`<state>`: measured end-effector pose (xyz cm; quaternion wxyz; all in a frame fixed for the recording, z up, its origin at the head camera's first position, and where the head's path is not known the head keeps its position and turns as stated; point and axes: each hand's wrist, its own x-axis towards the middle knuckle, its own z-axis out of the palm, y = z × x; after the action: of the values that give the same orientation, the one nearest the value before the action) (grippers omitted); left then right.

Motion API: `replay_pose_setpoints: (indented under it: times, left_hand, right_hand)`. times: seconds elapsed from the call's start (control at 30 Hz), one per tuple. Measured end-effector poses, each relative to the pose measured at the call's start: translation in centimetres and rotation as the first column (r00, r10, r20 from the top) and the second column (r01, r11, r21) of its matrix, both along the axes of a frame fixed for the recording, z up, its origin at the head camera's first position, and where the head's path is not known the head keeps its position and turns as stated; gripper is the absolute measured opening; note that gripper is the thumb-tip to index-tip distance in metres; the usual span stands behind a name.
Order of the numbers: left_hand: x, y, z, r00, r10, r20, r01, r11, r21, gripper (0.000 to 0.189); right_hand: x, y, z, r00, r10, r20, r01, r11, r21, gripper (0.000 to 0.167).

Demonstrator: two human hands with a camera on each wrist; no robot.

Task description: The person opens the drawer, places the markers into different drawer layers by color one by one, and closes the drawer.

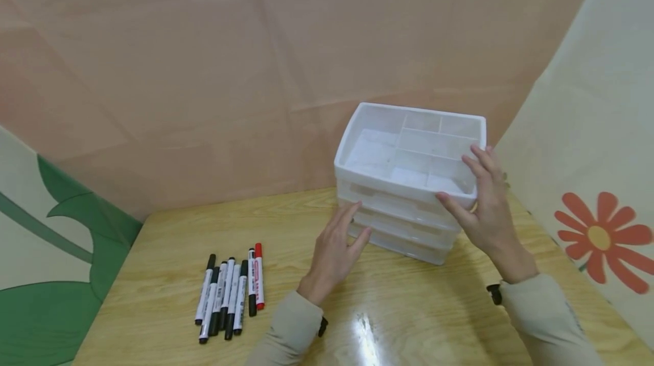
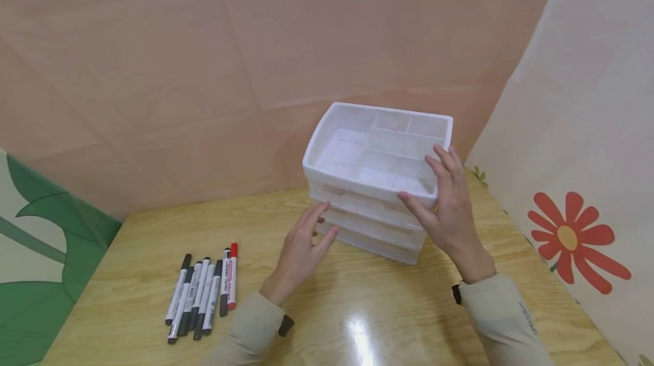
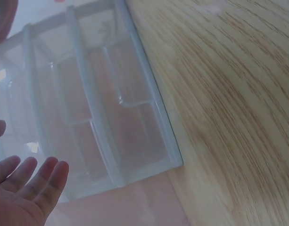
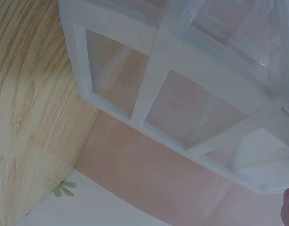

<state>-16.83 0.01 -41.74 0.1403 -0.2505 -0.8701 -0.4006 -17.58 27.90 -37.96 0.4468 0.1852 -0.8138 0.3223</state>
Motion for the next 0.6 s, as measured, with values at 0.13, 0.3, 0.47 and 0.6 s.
replay_pose_setpoints:
  times: [0.13,0.3,0.47,0.6]
  left_hand:
    - [0.0,0.2,0.0,1.0,-0.01,0.018,0.009,1.0,0.019,0.051]
    - [0.0,0.6,0.0,1.0,-0.01,0.011,0.01,0.999,0.037,0.05]
    - [0.1,0.9,-0.1,1.0,-0.011,0.009,0.01,0.998,0.064,0.049]
    - [0.2,1.3,-0.1,0.999,-0.016,0.043,0.012,0.996,0.089,0.049]
  right_hand:
    - [0.0,0.0,-0.1,1.0,0.001,0.007,-0.001,1.0,-0.008,0.09]
    - [0.0,0.0,-0.1,1.0,0.005,0.009,-0.005,1.0,-0.018,0.09]
    - [-0.1,-0.2,-0.2,1.0,0.011,0.002,-0.011,1.0,-0.021,0.089]
    - [-0.1,-0.5,-0.2,1.0,0.016,0.002,-0.016,1.0,-0.024,0.088]
